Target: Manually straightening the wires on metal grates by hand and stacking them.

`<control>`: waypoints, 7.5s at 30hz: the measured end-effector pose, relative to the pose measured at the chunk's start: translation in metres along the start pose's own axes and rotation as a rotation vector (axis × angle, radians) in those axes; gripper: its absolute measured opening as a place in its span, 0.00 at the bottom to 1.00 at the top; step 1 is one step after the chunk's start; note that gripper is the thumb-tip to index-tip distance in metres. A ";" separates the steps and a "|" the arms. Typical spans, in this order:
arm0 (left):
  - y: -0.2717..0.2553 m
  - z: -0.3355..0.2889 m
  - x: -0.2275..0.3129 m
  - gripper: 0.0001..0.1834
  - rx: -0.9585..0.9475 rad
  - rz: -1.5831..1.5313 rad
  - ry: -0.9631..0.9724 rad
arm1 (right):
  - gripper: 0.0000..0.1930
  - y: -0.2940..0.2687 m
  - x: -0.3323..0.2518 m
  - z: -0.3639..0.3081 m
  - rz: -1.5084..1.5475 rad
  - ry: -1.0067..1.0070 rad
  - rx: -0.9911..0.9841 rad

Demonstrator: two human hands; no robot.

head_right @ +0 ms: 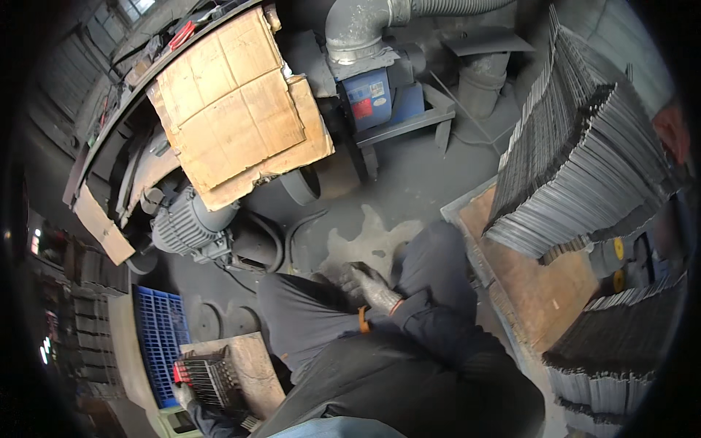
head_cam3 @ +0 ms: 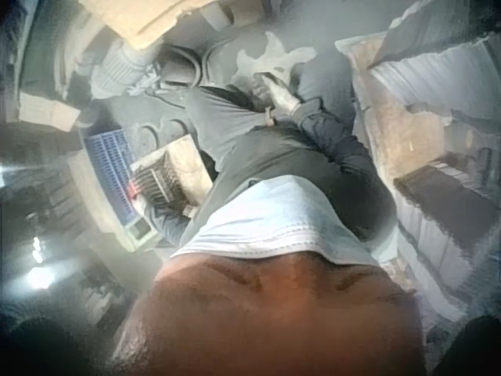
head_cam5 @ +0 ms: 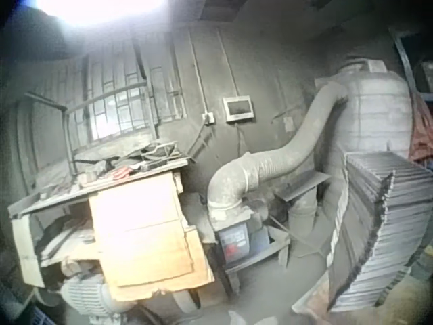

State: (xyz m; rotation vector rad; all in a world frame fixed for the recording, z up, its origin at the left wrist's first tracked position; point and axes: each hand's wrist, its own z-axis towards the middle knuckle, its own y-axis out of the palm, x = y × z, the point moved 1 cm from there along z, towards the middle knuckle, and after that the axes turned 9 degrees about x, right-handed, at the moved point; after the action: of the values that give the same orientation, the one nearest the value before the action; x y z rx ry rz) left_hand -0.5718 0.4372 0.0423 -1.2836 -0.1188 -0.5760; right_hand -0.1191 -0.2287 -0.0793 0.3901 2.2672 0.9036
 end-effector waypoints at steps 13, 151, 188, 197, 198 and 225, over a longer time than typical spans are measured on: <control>-0.106 -0.054 0.146 0.20 0.079 0.067 0.301 | 0.20 0.007 -0.004 -0.013 -0.280 -0.121 0.083; 0.134 -0.297 0.580 0.13 -1.049 -1.252 -0.166 | 0.29 0.069 -0.174 -0.060 -0.763 -1.014 0.647; 0.214 -0.228 0.592 0.16 -1.618 -0.982 -0.398 | 0.18 0.079 -0.189 0.030 -0.405 -0.264 0.277; 0.209 -0.182 0.551 0.14 -1.489 -0.993 -0.648 | 0.17 0.114 -0.153 0.065 -0.725 -0.246 0.300; 0.204 -0.157 0.543 0.14 -1.562 -0.951 -0.586 | 0.17 0.121 -0.133 0.075 -0.694 -0.248 0.258; 0.084 -0.284 0.544 0.10 -0.950 -1.290 0.114 | 0.20 0.093 -0.137 -0.103 -0.676 -0.834 0.230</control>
State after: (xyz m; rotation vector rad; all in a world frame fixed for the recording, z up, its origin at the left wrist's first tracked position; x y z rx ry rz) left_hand -0.1335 0.0038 0.0995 -2.0038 -0.6617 -1.9697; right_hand -0.0839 -0.2801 0.1056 0.0481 1.5359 0.0780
